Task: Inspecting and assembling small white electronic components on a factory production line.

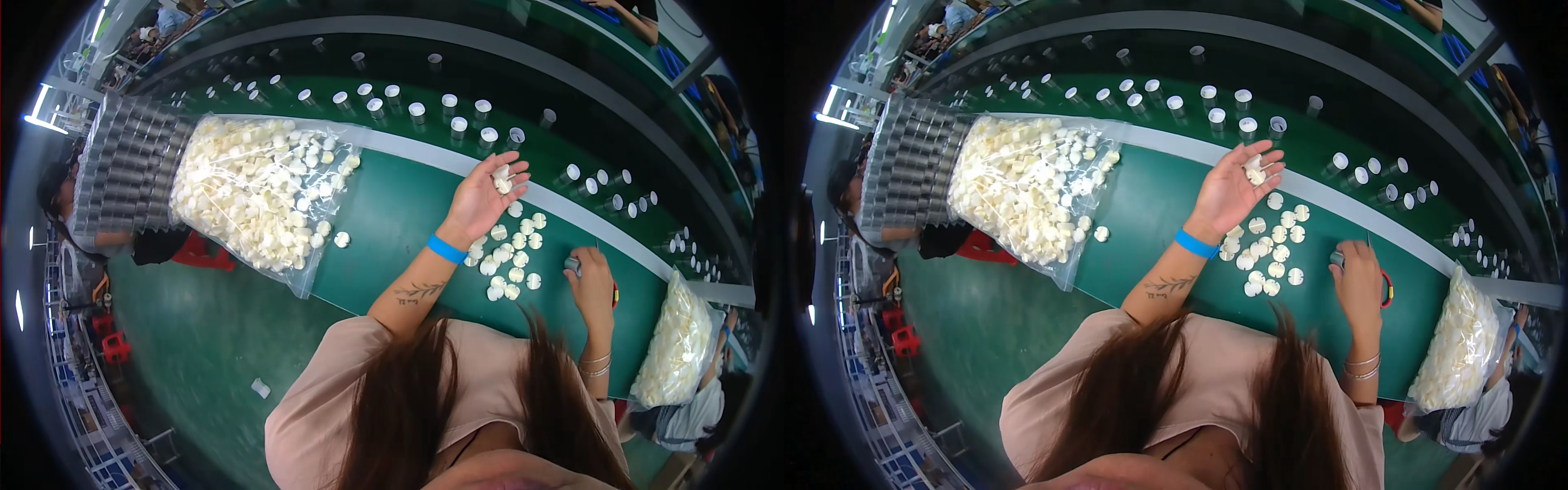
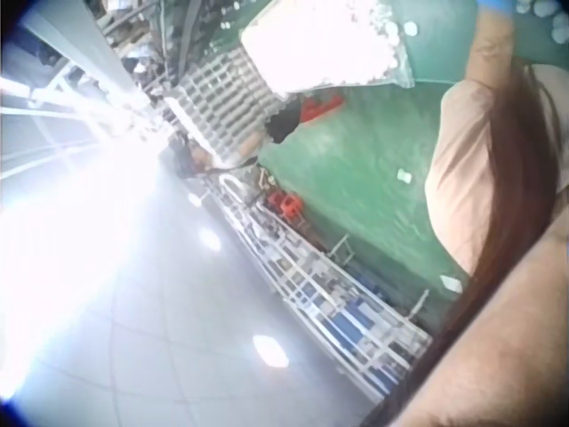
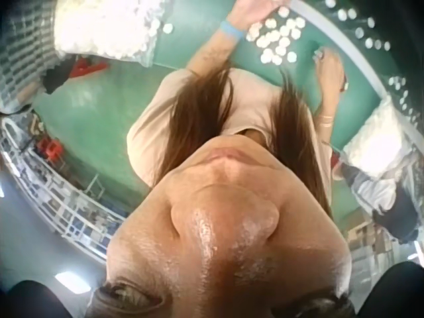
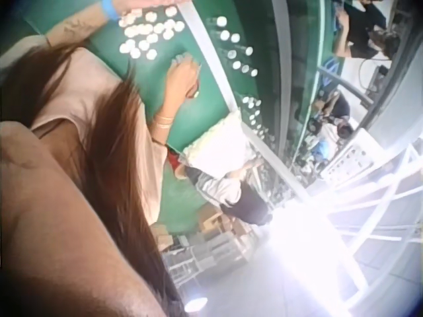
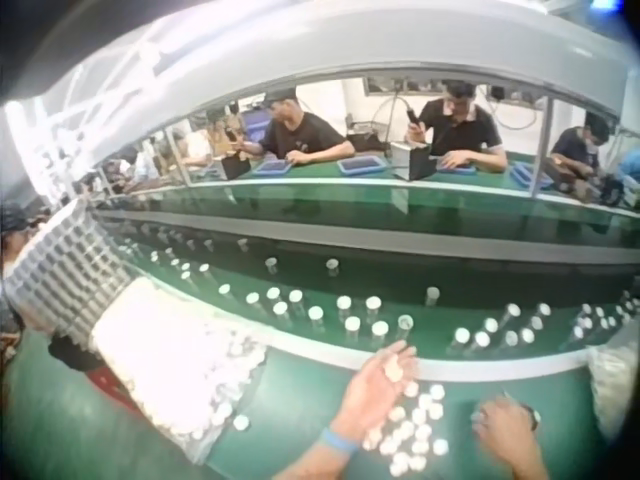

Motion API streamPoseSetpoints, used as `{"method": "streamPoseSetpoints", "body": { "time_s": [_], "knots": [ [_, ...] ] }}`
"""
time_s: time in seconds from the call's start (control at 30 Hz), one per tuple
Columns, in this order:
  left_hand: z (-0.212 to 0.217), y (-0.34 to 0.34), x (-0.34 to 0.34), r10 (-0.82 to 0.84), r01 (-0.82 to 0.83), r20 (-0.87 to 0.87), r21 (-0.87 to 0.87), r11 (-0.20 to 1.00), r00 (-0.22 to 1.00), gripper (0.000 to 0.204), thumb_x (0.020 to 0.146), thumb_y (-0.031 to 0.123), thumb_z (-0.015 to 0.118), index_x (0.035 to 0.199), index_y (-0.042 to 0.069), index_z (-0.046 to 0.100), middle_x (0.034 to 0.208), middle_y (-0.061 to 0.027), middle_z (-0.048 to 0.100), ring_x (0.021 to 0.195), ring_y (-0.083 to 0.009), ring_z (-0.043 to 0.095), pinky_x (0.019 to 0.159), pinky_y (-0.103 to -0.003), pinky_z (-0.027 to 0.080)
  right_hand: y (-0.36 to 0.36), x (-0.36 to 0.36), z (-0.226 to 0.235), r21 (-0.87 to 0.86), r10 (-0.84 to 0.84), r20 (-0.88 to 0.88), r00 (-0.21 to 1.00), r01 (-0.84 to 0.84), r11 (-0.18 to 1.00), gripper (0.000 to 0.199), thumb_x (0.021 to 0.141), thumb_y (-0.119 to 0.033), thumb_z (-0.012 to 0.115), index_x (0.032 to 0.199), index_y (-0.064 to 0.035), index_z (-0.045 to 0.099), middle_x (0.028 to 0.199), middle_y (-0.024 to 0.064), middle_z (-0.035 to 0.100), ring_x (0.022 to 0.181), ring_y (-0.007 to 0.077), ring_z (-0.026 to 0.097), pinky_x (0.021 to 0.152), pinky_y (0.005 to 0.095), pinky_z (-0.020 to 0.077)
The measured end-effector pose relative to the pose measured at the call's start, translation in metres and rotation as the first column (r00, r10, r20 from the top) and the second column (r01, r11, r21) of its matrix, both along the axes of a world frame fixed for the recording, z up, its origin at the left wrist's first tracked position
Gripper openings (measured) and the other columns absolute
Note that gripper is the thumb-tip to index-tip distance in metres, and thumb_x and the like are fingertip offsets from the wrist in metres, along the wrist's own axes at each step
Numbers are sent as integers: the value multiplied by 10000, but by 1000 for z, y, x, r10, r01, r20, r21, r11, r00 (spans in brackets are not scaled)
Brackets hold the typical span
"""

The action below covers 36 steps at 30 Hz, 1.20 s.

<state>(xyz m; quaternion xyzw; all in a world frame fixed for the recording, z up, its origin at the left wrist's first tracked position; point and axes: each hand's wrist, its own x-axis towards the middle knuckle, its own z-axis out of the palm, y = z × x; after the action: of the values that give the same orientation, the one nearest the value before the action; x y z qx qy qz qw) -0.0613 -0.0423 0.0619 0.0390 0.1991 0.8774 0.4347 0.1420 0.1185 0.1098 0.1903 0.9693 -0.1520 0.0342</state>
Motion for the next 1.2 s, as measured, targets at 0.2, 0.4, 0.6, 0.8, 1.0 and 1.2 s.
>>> {"method": "streamPoseSetpoints", "body": {
  "time_s": [0.2, 0.4, 0.6, 0.8, 1.0, 1.2],
  "knots": [
    [4, -1, -8, -54, 45, 50, 164, 985, 997, 537, 994, 373, 392, 1359, -20, 407, 1403, -183, 423, 1270, -309, 436, 1077, -429, 358, -2, -48, 23, -103, 132, -406, 904, -189, 977, 232, 806, -112, 681, 1001, 6, 637, 1006, 169, 635, 932, 369, 601, 818, 394, 473],
    [19, 12, -5, -59, 58, -1, 121, 991, 998, 590, 1007, 409, 303, 1405, -23, 351, 1468, -152, 351, 1301, -310, 396, 1080, -404, 355, -22, -110, 39, -360, -27, -640, 768, -268, 894, 303, 756, -23, 693, 1056, -27, 651, 1046, 98, 649, 827, 186, 620, 697, 276, 482],
    [20, 7, -2, -7, 12, -77, 66, 998, 997, 577, 1016, 398, 283, 1395, -30, 363, 1421, -167, 389, 1254, -315, 443, 1046, -368, 393, -23, -136, 10, -458, -8, -623, 782, -356, 815, 208, 735, 21, 689, 942, -5, 680, 999, 114, 662, 817, 204, 652, 703, 279, 523],
    [2, 2, -9, 50, -126, -322, -219, 968, 945, 458, 1016, 290, 377, 1347, -22, 425, 1381, -189, 440, 1214, -245, 493, 1025, -335, 415, -26, -143, -2, -260, 21, -762, 648, -335, 905, 132, 768, 37, 666, 889, -11, 681, 941, 112, 672, 824, 213, 665, 731, 284, 535],
    [-6, -2, -17, 49, -57, 82, 99, 993, 995, 409, 984, 120, 435, 1357, -43, 401, 1397, -190, 428, 1227, -230, 489, 1030, -312, 426, -31, -145, -4, -206, 77, -753, 653, -346, 915, 188, 766, 12, 677, 949, -29, 686, 980, 109, 667, 896, 243, 639, 774, 314, 519],
    [-6, -1, -13, 7, -7, -18, 8, 1000, 1000, 397, 971, 79, 459, 1342, -51, 406, 1352, -196, 466, 1210, -245, 513, 1002, -310, 458, -25, -150, -16, -102, 272, -699, 662, -468, 878, 228, 726, -27, 698, 952, -43, 672, 1006, 86, 646, 857, 277, 604, 774, 364, 496]
  ]
}}
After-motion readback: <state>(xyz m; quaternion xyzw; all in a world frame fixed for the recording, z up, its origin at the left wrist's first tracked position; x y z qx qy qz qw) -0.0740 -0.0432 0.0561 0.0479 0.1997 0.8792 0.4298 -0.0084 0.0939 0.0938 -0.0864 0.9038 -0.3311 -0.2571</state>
